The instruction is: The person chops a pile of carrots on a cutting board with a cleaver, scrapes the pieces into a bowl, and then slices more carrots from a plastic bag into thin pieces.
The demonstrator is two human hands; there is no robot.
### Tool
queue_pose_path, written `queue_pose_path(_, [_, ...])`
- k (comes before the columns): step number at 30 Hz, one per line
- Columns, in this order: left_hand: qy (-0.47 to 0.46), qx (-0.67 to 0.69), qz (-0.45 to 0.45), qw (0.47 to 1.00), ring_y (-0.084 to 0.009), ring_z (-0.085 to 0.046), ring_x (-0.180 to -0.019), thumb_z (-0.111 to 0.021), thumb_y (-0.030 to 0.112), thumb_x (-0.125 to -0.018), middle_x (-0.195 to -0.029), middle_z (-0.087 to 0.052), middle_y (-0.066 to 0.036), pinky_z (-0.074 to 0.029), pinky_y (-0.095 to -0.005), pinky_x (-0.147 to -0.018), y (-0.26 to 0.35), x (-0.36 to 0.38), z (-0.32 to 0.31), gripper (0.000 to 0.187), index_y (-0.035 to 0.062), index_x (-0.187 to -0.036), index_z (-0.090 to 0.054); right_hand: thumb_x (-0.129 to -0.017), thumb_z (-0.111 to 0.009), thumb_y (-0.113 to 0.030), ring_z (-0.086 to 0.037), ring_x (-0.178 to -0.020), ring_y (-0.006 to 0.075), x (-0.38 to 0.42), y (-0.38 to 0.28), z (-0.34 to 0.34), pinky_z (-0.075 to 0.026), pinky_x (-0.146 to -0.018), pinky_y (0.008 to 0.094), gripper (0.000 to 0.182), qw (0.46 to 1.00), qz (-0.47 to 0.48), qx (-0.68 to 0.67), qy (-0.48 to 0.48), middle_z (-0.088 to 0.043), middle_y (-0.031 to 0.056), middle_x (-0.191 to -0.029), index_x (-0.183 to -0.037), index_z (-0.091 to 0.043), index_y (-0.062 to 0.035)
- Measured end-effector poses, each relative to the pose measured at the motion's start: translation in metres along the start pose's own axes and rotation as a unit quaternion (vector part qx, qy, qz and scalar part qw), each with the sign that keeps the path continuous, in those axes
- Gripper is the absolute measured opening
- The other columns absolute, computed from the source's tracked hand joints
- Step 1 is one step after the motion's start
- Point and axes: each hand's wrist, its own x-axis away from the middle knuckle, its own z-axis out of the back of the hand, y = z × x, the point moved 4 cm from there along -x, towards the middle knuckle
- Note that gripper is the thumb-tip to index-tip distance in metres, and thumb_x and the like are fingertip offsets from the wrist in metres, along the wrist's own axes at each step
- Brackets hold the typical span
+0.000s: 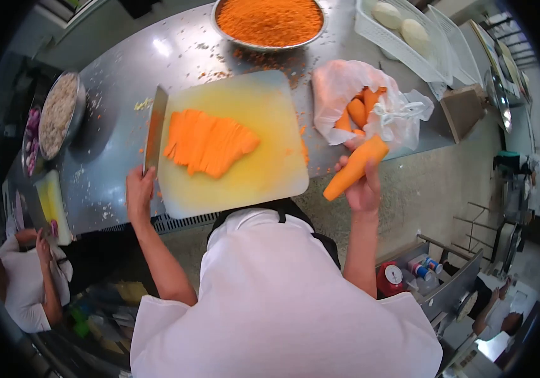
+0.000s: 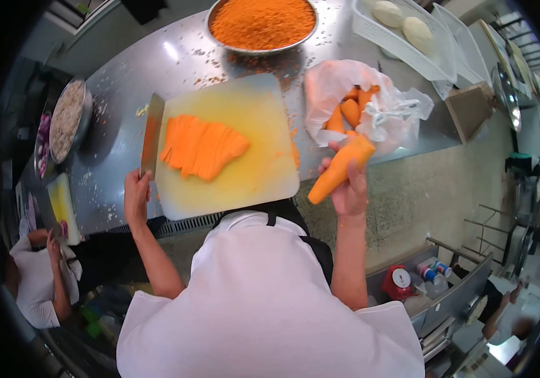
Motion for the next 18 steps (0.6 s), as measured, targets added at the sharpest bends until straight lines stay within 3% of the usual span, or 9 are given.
queue_pose_path(3, [0.001,-0.025,0.016,1.000,-0.0067,-0.039,-0.043,-0.056,0.021,-0.091,-0.053,-0.043,0.003,-0.030,-0.0277,-0.041,0.008,0.001,0.001,0.026,0.0031,-0.072,-0.054,-0.092,-0.064,-0.014,-0.064,-0.089,0.0236,0.001,0.047,0.018,-0.058,-0.075,0.0383,0.060,0.994,-0.018,0.096,0.043,-0.054,0.0104,-0.112,-0.140,-0.029,-0.0239])
queue_pose_path(7, [-0.021,-0.016,-0.012,1.000,-0.0073,-0.041,-0.043,-0.057,0.020,-0.091,-0.053,-0.044,0.002,-0.033,-0.0279,-0.041,0.008,0.000,0.006,0.027,0.0020,-0.072,-0.054,-0.092,-0.060,-0.002,-0.063,-0.091,0.0226,0.005,0.088,-0.037,-0.058,-0.079,0.0407,0.059,0.984,-0.028,0.177,0.021,-0.051,0.0082,-0.112,-0.136,-0.026,-0.0213])
queue_pose_path(11, [-0.062,-0.025,-0.034,0.997,-0.0076,-0.042,-0.042,-0.057,0.022,-0.093,-0.051,-0.044,0.002,-0.034,-0.0292,-0.041,-0.002,-0.007,0.011,0.030,0.0009,-0.072,-0.054,-0.092,-0.059,-0.004,-0.063,-0.093,0.0207,-0.007,0.102,-0.081,-0.058,-0.081,0.0374,0.055,0.973,0.025,0.231,-0.013,-0.052,0.0075,-0.112,-0.136,-0.029,-0.0177])
queue_pose_path(13, [-0.068,-0.031,-0.047,0.996,-0.0077,-0.041,-0.043,-0.056,0.023,-0.094,-0.052,-0.044,0.002,-0.033,-0.0296,-0.041,-0.005,-0.009,0.015,0.032,0.0008,-0.072,-0.054,-0.090,-0.062,-0.007,-0.061,-0.098,0.0226,-0.014,0.105,-0.088,-0.054,-0.084,0.0373,0.044,0.978,0.055,0.198,-0.029,-0.052,0.0089,-0.112,-0.129,-0.043,-0.0116])
queue_pose_path(14, [-0.079,-0.041,-0.058,0.994,-0.0077,-0.040,-0.043,-0.056,0.025,-0.094,-0.052,-0.043,0.002,-0.032,-0.0299,-0.042,-0.006,-0.007,0.015,0.033,0.0008,-0.072,-0.054,-0.090,-0.062,-0.007,-0.061,-0.098,0.0226,-0.016,0.110,-0.083,-0.054,-0.084,0.0373,0.044,0.978,0.054,0.200,-0.027,-0.052,0.0089,-0.112,-0.129,-0.043,-0.0116])
queue_pose_path(15, [-0.084,-0.042,-0.055,0.994,-0.0077,-0.040,-0.043,-0.056,0.025,-0.094,-0.052,-0.043,0.002,-0.032,-0.0299,-0.042,-0.005,-0.004,0.015,0.033,0.0008,-0.072,-0.054,-0.088,-0.065,-0.011,-0.058,-0.102,0.0248,-0.016,0.111,-0.075,-0.050,-0.085,0.0377,0.040,0.873,0.147,0.464,-0.012,-0.051,0.0108,-0.113,-0.124,-0.049,-0.0098])
queue_pose_path(16, [-0.083,-0.041,-0.057,0.994,-0.0080,-0.039,-0.044,-0.056,0.026,-0.095,-0.052,-0.043,0.001,-0.032,-0.0301,-0.042,-0.001,0.000,0.016,0.034,0.0007,-0.072,-0.054,-0.085,-0.067,-0.014,-0.054,-0.106,0.0270,-0.016,0.117,-0.064,-0.047,-0.087,0.0381,0.036,0.691,0.225,0.687,0.004,-0.051,0.0126,-0.113,-0.119,-0.055,-0.0081])
queue_pose_path(17, [-0.079,-0.040,-0.060,0.994,-0.0084,-0.039,-0.044,-0.056,0.027,-0.095,-0.052,-0.042,0.001,-0.032,-0.0303,-0.043,0.000,0.001,0.017,0.035,0.0007,-0.072,-0.055,-0.080,-0.071,-0.021,-0.048,-0.111,0.0319,-0.019,0.129,-0.039,-0.042,-0.089,0.0393,0.038,0.615,0.272,0.740,-0.014,-0.048,0.0162,-0.115,-0.114,-0.059,-0.0067])
queue_pose_path(18, [-0.078,-0.038,-0.060,0.994,-0.0084,-0.039,-0.044,-0.056,0.027,-0.095,-0.052,-0.042,0.001,-0.032,-0.0303,-0.043,-0.002,0.000,0.018,0.035,0.0007,-0.072,-0.055,-0.080,-0.071,-0.021,-0.048,-0.111,0.0319,-0.016,0.131,-0.038,-0.042,-0.089,0.0393,0.038,0.614,0.273,0.740,-0.016,-0.048,0.0162,-0.115,-0.114,-0.059,-0.0067])
